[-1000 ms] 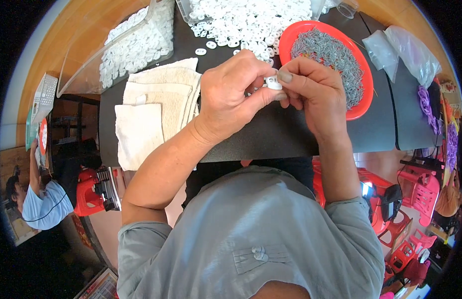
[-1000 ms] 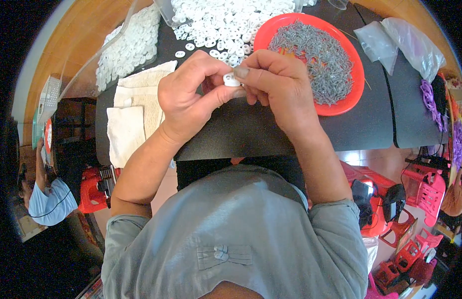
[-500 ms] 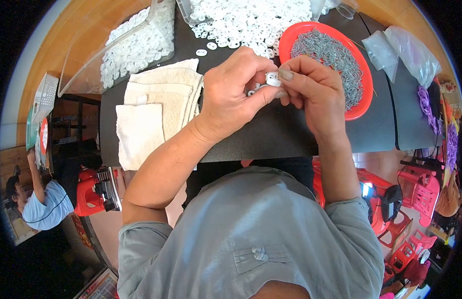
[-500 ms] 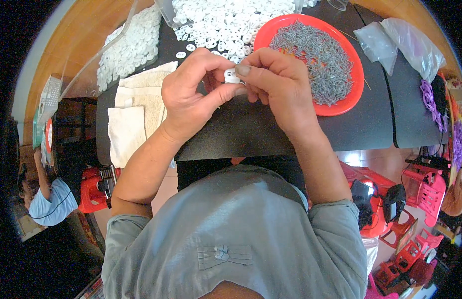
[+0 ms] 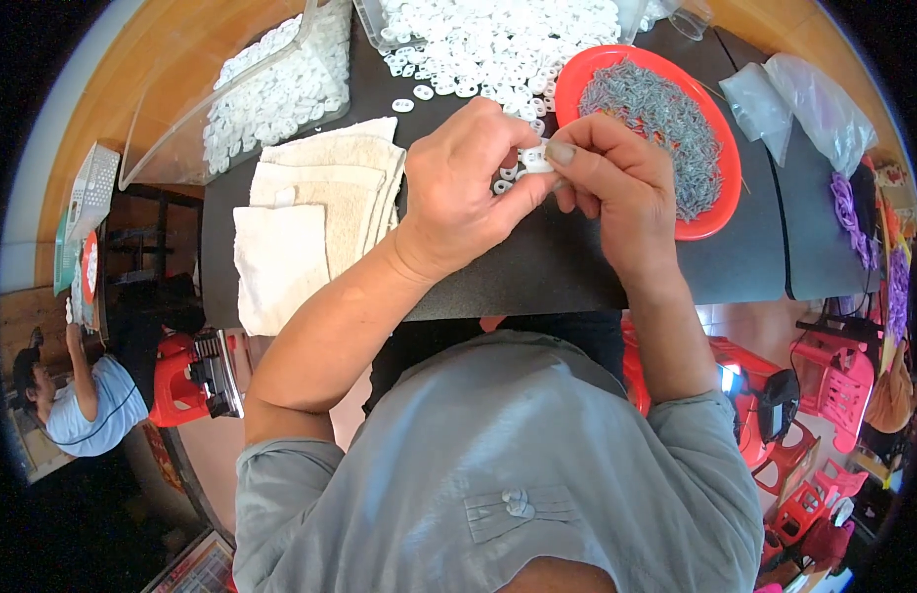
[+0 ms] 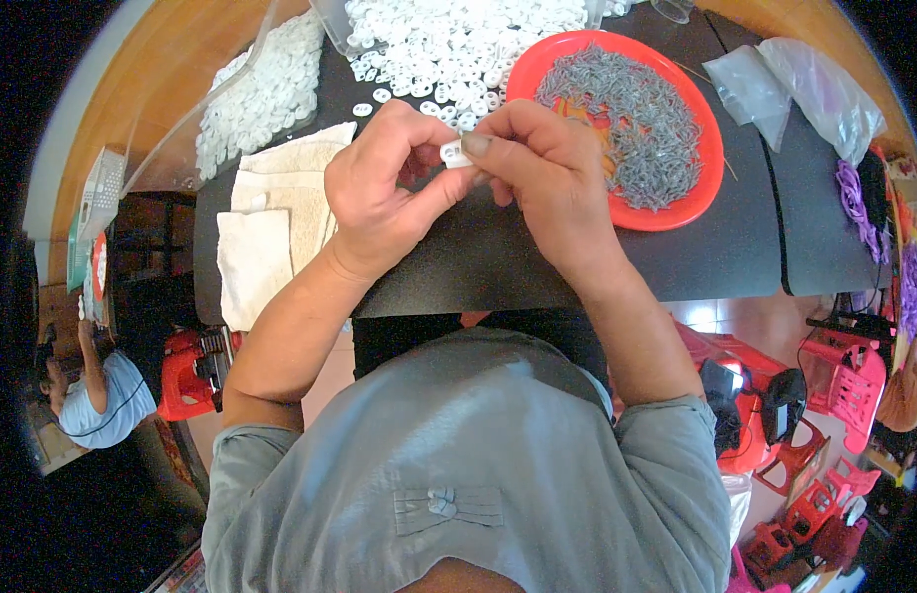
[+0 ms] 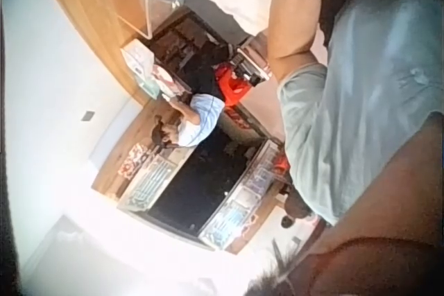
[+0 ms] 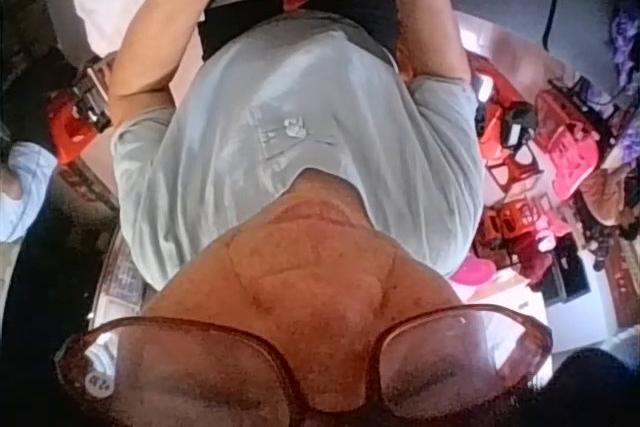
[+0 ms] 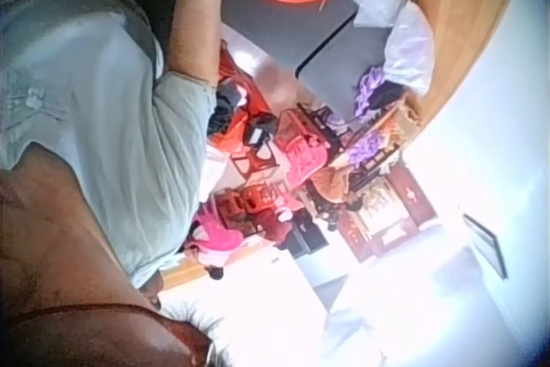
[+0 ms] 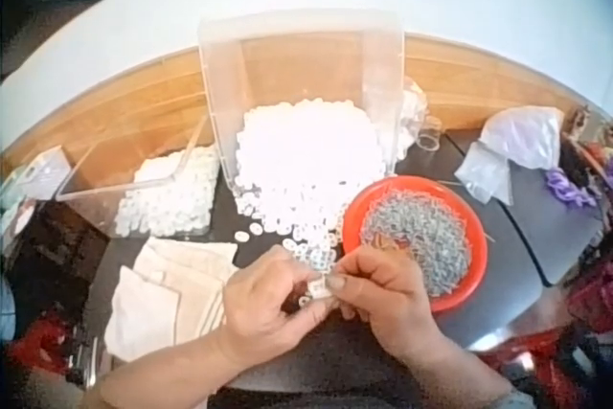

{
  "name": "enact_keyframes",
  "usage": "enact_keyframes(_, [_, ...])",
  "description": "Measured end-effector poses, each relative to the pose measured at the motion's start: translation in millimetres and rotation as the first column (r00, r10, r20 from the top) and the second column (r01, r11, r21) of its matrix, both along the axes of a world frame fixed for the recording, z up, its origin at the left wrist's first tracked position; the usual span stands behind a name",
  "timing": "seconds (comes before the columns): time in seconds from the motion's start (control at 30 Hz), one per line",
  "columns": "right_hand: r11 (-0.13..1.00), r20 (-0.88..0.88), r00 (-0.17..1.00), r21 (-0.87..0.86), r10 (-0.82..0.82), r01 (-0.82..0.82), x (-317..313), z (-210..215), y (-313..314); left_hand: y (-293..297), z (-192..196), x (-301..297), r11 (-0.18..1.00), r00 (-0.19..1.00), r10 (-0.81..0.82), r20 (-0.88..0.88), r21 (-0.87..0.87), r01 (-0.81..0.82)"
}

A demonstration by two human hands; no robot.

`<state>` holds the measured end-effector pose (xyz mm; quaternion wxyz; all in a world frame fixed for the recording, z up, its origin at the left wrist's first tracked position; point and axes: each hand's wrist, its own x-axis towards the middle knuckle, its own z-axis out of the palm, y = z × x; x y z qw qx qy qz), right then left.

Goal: Assembling small white plastic components by inserting metal pins into them.

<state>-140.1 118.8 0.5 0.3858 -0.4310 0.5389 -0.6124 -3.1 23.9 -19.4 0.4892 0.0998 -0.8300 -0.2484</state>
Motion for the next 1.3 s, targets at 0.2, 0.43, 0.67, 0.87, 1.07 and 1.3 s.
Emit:
enact_keyframes(0.2, [0.999, 0.004, 0.999, -0.010, -0.047, 0.047, -1.1, 1.6, 0.5, 2.0, 4.8, -2.5, 0.999, 1.000, 0.022, 0.020, 0.042, -0.022])
enact_keyframes(0.43, [0.998, 0.029, 0.998, 0.011, -0.056, 0.056, -1.2, 1.3, 0.2, 0.0, 2.0, -2.8, 0.999, 1.000, -0.002, -0.022, 0.034, 0.003])
enact_keyframes(0.67, [0.999, 0.062, 0.998, 0.022, -0.024, 0.023, -2.7, 2.4, -0.6, -0.7, 1.8, 1.0, 1.000, 1.000, 0.017, 0.012, 0.005, -0.017])
enact_keyframes(0.87, [1.000, 0.034, 0.999, 0.006, 0.017, -0.018, -1.6, -1.5, -1.9, -1.2, 0.8, 3.3, 0.998, 0.999, -0.027, 0.033, 0.063, 0.024])
enact_keyframes(1.07, [1.000, 0.044, 0.999, -0.004, 0.006, -0.006, -0.2, -0.3, -2.7, -2.2, 0.8, 2.4, 0.992, 0.997, -0.065, 0.033, 0.113, 0.061])
enact_keyframes(1.3, [0.998, 0.093, 0.994, 0.019, -0.064, 0.062, -5.6, 0.4, -2.5, -2.9, -0.1, -0.1, 0.998, 0.999, -0.012, -0.041, 0.066, 0.014])
